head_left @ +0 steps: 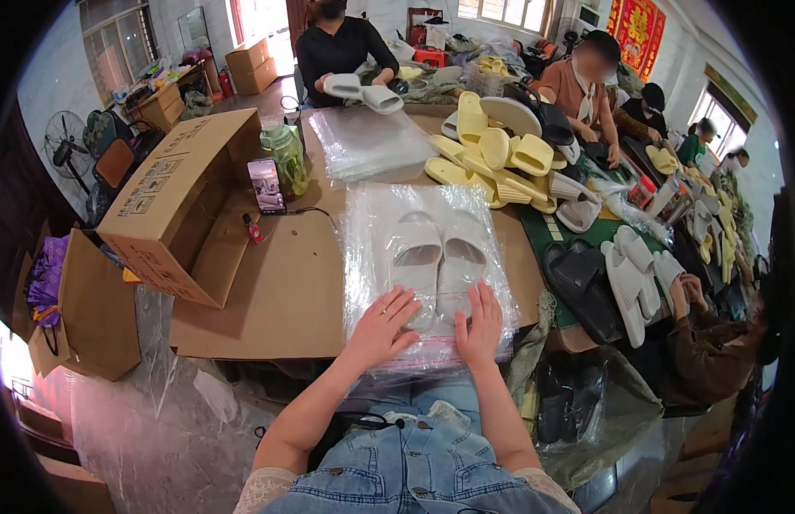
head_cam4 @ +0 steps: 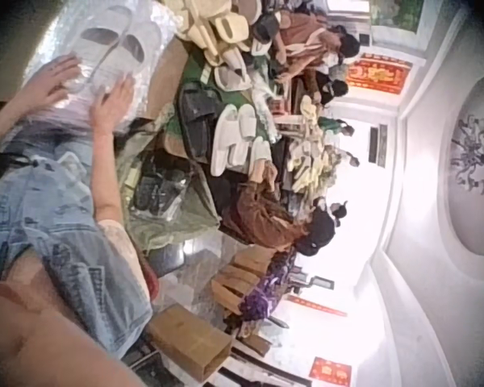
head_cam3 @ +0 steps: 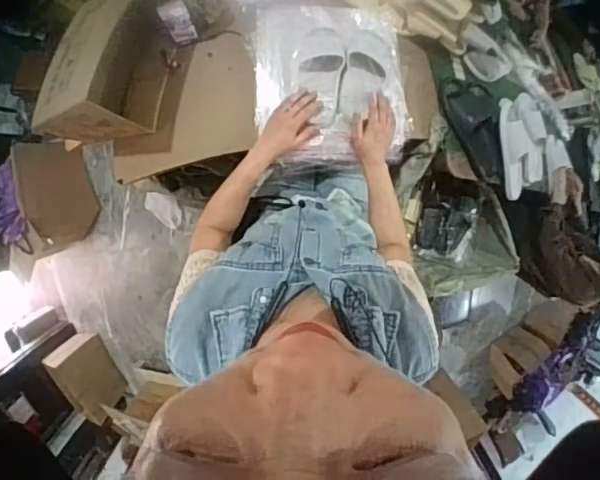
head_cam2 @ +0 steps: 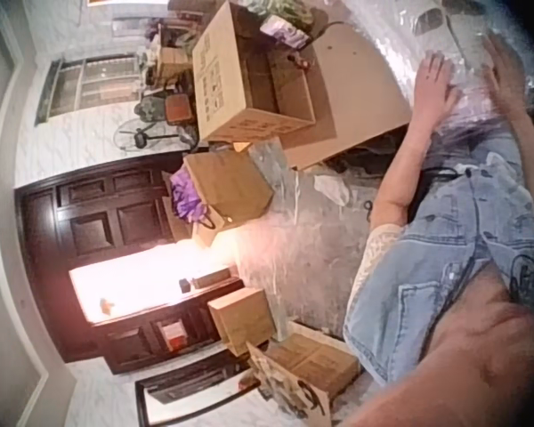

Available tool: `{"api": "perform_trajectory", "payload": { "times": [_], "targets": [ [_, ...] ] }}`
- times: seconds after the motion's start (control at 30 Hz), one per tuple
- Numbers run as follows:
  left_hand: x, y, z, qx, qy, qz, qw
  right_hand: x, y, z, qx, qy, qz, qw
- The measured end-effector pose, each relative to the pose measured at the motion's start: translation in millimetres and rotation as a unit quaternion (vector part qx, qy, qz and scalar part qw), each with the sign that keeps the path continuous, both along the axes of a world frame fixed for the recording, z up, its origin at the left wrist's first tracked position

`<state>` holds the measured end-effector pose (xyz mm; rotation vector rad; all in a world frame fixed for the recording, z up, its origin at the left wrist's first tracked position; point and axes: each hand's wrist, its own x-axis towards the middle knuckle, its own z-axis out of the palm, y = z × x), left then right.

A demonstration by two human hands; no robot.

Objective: The person places pairs of slippers into clear plastic bags on a table. They handle yellow, white, and black slippers, arranging each pair inside a bag and smoothing the packaging. The person repeats this process for multiple pairs throughout the clip.

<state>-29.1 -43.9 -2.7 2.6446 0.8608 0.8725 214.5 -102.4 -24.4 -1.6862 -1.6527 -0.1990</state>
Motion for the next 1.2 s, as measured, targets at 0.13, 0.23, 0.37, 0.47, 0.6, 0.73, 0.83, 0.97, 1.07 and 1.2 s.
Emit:
{"api": "perform_trajectory", "payload": {
  "times": [0.13,0.23,0.37,0.47,0.6,0.73,0.83,0.97,1.07,1.2],
  "targets": [
    [0.1,-1.6,2.3,-0.002,0.007,0.003,1.0,1.6,-0.5,0.6,0.007,-0.001,0.004,1.0],
    [0.0,-2.6,3.8,-0.005,0.011,0.004,1.0,-0.8,-2.5,1.6,0.003,-0.002,0.002,1.0],
    [-0.1,-1.7,2.5,-0.006,0.007,0.002,1.0,0.8,-0.7,-0.7,0.007,0.005,0.004,1.0],
    [-0.4,-0.2,-1.5,0.008,0.009,0.004,1.0,1.6,-0.5,-2.9,0.007,0.013,0.008,1.0],
    [0.5,-0.2,-1.6,0.001,0.013,0.005,1.0,0.6,-1.5,1.0,0.008,0.002,0.003,1.0],
    [-0.2,-0.6,-1.3,0.006,0.013,0.006,1.0,0.6,-0.4,0.7,0.012,0.004,0.008,1.0],
    [-0.5,-0.7,-1.4,0.005,0.011,0.004,1.0,-0.3,-0.6,1.0,0.011,0.007,0.008,1.0],
    [-0.6,-0.5,-2.6,0.008,0.014,0.005,1.0,0.5,-1.1,-0.6,0.013,0.006,0.01,1.0],
    [-0.1,-1.5,0.3,-0.001,0.01,0.004,1.0,0.6,-0.9,-0.1,0.015,0.002,0.007,1.0],
    [-0.1,-0.1,-2.1,0.005,0.013,0.005,1.0,1.2,-0.2,0.0,0.011,0.003,0.007,1.0]
  ]
}}
